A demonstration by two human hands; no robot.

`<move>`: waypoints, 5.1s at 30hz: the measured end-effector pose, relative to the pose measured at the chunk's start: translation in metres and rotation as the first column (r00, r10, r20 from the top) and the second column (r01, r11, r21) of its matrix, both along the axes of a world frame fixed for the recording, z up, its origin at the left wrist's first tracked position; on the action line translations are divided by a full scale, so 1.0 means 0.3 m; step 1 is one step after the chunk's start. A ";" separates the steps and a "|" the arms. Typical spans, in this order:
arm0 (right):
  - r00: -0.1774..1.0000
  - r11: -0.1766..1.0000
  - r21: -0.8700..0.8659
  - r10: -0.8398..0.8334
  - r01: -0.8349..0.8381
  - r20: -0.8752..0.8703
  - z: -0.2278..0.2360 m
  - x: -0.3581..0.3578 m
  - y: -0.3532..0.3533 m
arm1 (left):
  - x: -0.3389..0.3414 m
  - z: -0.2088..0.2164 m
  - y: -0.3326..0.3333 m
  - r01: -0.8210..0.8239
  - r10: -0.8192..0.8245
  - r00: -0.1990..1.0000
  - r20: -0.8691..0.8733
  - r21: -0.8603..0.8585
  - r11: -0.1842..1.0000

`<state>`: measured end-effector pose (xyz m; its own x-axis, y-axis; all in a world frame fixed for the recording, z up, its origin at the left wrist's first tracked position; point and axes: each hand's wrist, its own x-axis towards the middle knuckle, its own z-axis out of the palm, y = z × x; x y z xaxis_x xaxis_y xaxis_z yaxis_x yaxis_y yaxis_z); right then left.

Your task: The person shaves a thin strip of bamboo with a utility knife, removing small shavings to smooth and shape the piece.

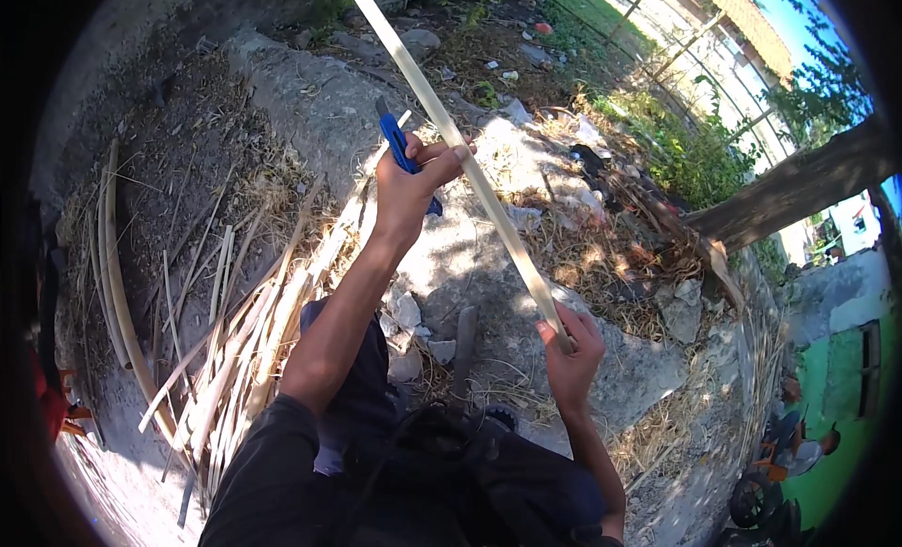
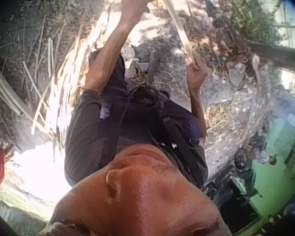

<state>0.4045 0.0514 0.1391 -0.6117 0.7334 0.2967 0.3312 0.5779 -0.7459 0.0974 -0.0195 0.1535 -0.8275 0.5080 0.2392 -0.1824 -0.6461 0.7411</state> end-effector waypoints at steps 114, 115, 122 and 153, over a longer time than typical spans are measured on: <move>0.762 0.791 0.106 0.532 -0.603 0.369 0.211 -0.059 -0.207 | 0.513 0.015 -0.567 0.238 -0.448 0.873 -0.190 -0.637 0.733; 0.774 0.790 0.140 0.519 -0.596 0.363 0.207 -0.066 -0.208 | 0.515 0.010 -0.563 0.204 -0.417 0.889 -0.190 -0.650 0.732; 0.806 0.787 0.263 0.436 -0.557 0.400 0.195 -0.101 -0.215 | 0.506 -0.022 -0.529 0.051 -0.291 0.920 -0.262 -0.657 0.752; 0.824 0.797 0.293 0.398 -0.528 0.403 0.213 -0.150 -0.225 | 0.478 -0.030 -0.520 -0.039 -0.266 0.909 -0.321 -0.701 0.712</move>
<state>0.3594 -0.0161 0.2030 -0.9521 0.2062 0.2259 0.1201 0.9313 -0.3438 0.2407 -0.1753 0.1444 -0.6729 0.7371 0.0616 0.1672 0.0705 0.9834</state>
